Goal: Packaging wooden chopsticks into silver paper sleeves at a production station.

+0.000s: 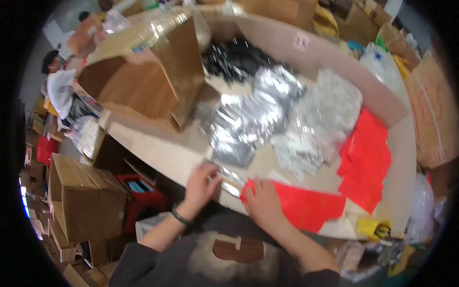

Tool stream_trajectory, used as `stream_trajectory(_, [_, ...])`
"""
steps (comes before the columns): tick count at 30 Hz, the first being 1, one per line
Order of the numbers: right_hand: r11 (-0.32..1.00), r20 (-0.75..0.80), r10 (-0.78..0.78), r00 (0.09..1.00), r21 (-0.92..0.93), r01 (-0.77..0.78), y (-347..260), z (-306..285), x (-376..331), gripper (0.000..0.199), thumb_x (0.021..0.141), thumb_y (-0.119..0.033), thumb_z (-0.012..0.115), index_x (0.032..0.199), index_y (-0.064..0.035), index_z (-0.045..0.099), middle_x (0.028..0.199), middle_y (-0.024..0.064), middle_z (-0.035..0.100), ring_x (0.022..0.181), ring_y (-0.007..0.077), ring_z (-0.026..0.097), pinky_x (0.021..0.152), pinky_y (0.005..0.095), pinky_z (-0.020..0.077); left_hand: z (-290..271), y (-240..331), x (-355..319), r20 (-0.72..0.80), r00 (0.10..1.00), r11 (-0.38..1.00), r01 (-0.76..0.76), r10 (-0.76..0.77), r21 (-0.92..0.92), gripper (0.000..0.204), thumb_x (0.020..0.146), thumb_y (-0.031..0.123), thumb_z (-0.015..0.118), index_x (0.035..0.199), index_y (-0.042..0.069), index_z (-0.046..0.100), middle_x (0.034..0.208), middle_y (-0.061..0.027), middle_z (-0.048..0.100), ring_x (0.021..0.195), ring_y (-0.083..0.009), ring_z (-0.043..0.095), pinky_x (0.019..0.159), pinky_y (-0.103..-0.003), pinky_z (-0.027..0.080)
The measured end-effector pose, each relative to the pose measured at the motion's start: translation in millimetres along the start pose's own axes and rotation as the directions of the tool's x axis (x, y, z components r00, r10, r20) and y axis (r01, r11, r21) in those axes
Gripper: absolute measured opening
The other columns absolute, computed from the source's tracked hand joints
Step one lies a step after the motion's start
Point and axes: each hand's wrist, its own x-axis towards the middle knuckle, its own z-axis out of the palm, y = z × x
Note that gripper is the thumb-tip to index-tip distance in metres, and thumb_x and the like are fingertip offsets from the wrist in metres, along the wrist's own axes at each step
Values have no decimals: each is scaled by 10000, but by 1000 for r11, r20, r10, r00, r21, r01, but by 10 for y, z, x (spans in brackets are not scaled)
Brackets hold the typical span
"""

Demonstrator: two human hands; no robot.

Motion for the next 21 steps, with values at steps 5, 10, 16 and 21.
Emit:
stream_trajectory(5, [992, -56, -76, 996, 98, 82, 99, 17, 27, 439, 710, -203, 738, 1076, -34, 564, 1074, 186, 559, 973, 359, 547, 817, 462, 448, 324, 371, -249, 369, 887, 904, -113, 279, -412, 613, 851, 173, 707, 1383, 28, 440, 1222, -220, 542, 1145, -374, 545, 978, -425, 450])
stream_trajectory(10, [971, -57, -212, 976, 100, 217, 156, -225, -61, 349, 762, -223, 719, 1086, -126, 635, 936, 166, 580, 798, 335, 582, 654, 448, 472, -17, 178, 12, 477, 768, 766, -588, 428, 259, 449, 766, 256, 731, 1149, 78, 579, 935, -120, 608, 938, -313, 613, 817, -420, 485])
stream_trajectory(16, [982, -114, 180, 977, 69, -173, 1476, -861, -688, 350, 691, -305, 818, 829, -46, 626, 997, 136, 604, 926, 337, 589, 817, 451, 482, -80, 222, 29, 463, 883, 991, -119, 74, 69, 372, 750, 259, 714, 999, 37, 551, 851, -155, 606, 775, -391, 606, 679, -444, 503])
stream_trajectory(21, [783, 225, 56, 973, 595, -182, 505, -824, -390, 677, 688, -446, 798, 1100, 36, 563, 1131, 257, 567, 1005, 437, 555, 944, 445, 459, 321, 663, -90, 723, 560, 880, -21, 404, -475, 437, 734, 162, 688, 1114, 15, 532, 1000, -185, 568, 923, -329, 565, 814, -416, 465])
